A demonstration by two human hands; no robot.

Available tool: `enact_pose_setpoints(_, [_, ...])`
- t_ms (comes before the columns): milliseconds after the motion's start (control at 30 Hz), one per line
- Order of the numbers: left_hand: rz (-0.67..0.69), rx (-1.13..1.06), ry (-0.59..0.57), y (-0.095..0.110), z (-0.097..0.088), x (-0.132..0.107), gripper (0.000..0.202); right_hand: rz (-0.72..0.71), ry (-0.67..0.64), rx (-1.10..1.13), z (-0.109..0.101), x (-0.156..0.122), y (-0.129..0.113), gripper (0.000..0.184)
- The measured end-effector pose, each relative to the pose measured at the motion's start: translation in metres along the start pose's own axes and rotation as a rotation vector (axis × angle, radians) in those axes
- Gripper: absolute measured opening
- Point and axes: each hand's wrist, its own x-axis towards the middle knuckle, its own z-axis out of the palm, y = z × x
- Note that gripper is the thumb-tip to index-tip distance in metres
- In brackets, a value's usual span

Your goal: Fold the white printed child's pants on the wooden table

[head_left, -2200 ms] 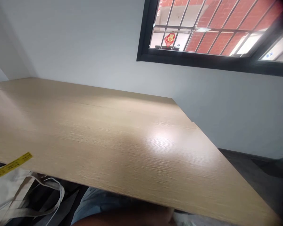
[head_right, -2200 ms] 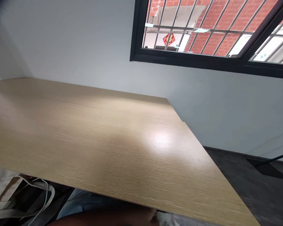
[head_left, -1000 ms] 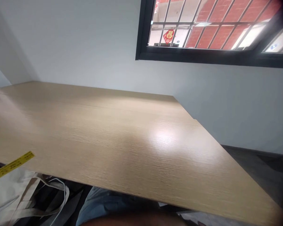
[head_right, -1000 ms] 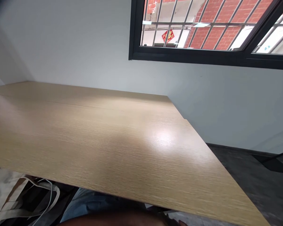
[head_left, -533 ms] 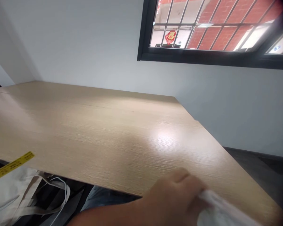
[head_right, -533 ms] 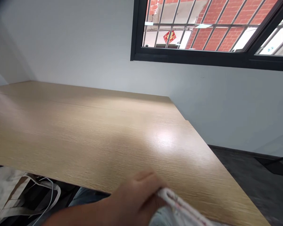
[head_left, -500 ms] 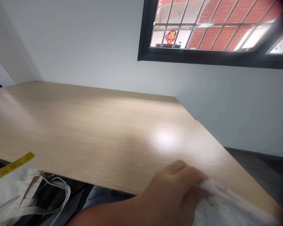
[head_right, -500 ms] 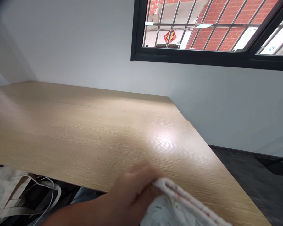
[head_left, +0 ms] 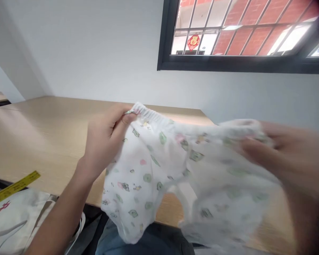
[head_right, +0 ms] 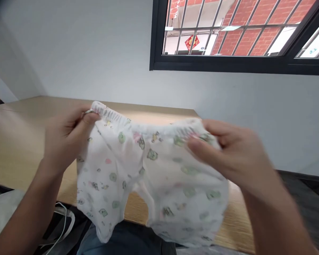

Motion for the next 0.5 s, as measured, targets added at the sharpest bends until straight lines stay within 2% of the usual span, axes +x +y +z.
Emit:
enact_pose_setpoints(67, [-0.111, 0.100, -0.145, -0.026, 0.013, 0.007, 0.020, 0.030, -0.076, 0.076, 0.022, 0.022, 0.009, 0.029])
enact_pose_setpoints(133, [-0.234, 0.193, -0.306, -0.053, 0.035, 0.011, 0.027, 0.123, -0.164, 0.114, 0.050, 0.044, 0.033, 0.030])
enact_pose_setpoints(233, [-0.339, 0.256, -0.468, -0.093, 0.080, 0.011, 0.028, 0.221, -0.214, -0.136, 0.097, 0.070, 0.087, 0.028])
enact_pose_setpoints(300, [-0.397, 0.284, -0.547, -0.115, 0.110, 0.005, 0.025, 0.253, -0.278, -0.198, 0.125, 0.081, 0.123, 0.028])
enact_pose_setpoints(400, [-0.465, 0.323, -0.636, -0.135, 0.142, -0.004, 0.030, 0.263, -0.323, -0.254, 0.152, 0.088, 0.160, 0.028])
enact_pose_setpoints(500, [-0.472, 0.355, -0.660, -0.137, 0.157, -0.009, 0.030, 0.256, -0.328, -0.286, 0.160, 0.090, 0.177, 0.023])
